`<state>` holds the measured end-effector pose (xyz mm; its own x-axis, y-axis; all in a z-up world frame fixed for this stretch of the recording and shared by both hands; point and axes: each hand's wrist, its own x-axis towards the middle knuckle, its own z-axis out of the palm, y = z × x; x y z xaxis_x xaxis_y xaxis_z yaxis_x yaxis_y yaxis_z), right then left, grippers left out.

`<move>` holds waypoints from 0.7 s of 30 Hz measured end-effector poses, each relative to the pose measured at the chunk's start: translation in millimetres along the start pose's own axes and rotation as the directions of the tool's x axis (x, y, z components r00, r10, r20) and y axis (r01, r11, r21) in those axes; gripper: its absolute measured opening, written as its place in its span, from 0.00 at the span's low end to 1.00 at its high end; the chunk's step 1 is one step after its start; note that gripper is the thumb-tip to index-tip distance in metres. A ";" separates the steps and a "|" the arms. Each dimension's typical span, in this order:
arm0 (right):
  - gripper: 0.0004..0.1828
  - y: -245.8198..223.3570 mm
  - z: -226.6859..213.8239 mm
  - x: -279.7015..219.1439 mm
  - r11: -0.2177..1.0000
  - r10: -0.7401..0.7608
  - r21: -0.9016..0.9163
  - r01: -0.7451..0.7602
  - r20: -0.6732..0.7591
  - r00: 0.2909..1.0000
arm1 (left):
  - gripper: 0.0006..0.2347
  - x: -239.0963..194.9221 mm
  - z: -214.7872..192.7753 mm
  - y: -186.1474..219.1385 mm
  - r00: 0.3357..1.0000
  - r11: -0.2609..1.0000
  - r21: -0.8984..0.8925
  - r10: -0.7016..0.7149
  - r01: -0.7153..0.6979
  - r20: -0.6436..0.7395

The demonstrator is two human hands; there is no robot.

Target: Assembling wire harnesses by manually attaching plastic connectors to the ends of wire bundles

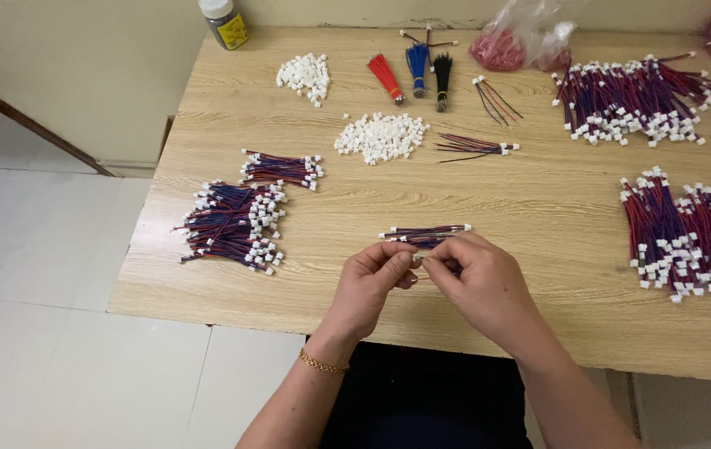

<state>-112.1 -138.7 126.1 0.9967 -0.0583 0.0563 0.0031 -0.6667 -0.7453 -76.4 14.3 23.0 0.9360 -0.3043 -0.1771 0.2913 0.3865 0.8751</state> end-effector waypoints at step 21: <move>0.05 15.4 -1.3 6.8 0.983 0.083 0.155 -0.100 0.117 0.990 | 0.06 4.9 1.4 4.7 0.999 0.999 -0.001 -0.040 0.040 0.014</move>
